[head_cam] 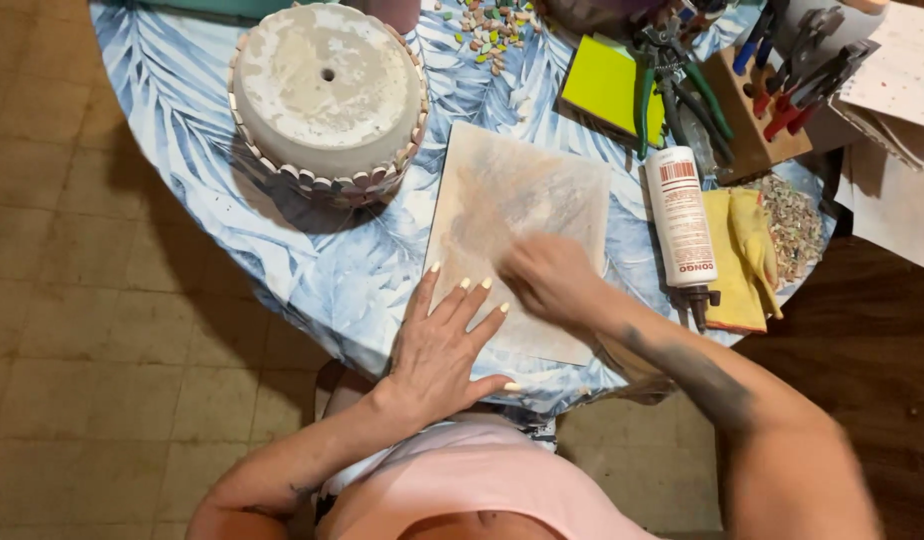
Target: Decorating the rim of a pot with small mosaic tiles and glue.
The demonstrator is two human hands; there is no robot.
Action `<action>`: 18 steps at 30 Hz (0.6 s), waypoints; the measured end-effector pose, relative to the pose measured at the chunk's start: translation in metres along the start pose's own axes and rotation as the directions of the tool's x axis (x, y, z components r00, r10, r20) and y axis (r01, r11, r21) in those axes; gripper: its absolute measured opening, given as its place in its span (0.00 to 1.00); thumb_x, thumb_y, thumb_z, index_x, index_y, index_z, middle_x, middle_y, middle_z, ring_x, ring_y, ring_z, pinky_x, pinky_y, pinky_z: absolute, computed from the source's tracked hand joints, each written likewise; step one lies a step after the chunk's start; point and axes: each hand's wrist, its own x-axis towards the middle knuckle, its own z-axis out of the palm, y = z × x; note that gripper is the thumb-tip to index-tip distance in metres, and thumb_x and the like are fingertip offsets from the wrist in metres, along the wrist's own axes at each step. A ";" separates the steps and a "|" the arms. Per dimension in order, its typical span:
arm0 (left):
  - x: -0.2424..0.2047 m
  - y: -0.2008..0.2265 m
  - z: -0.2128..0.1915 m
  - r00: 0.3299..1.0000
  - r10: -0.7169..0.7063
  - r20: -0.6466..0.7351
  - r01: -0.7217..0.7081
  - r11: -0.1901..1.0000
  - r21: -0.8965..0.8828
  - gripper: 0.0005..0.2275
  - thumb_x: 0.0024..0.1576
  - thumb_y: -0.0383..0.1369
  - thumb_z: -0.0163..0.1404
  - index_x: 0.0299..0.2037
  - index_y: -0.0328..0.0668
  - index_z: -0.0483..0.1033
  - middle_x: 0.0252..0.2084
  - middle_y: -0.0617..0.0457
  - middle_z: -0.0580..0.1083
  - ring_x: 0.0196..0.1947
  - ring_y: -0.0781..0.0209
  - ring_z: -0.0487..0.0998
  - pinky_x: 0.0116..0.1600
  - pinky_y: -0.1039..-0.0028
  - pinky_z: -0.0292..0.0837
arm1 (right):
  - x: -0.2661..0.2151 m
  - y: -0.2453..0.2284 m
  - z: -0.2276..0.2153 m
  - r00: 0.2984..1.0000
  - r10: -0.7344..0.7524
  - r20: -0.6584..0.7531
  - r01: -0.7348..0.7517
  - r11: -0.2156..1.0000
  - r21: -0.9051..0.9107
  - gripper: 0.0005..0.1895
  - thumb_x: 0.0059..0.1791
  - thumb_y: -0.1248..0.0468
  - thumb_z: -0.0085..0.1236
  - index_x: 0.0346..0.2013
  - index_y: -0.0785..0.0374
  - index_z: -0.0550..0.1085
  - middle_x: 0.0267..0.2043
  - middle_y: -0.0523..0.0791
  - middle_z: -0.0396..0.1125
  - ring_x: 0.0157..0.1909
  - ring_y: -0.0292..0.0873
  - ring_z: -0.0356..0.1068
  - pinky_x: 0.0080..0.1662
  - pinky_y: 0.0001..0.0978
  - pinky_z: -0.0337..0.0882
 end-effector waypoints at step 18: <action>0.000 0.004 -0.004 1.000 0.011 0.017 -0.011 1.000 0.006 0.29 0.40 0.55 0.46 0.48 0.44 0.65 0.50 0.42 0.63 0.50 0.49 0.62 0.61 0.48 0.26 | -0.035 -0.004 -0.045 0.802 0.499 0.329 -0.515 0.299 0.803 0.10 0.47 0.64 0.40 0.24 0.61 0.67 0.13 0.37 0.54 0.20 0.30 0.52 0.27 0.19 0.57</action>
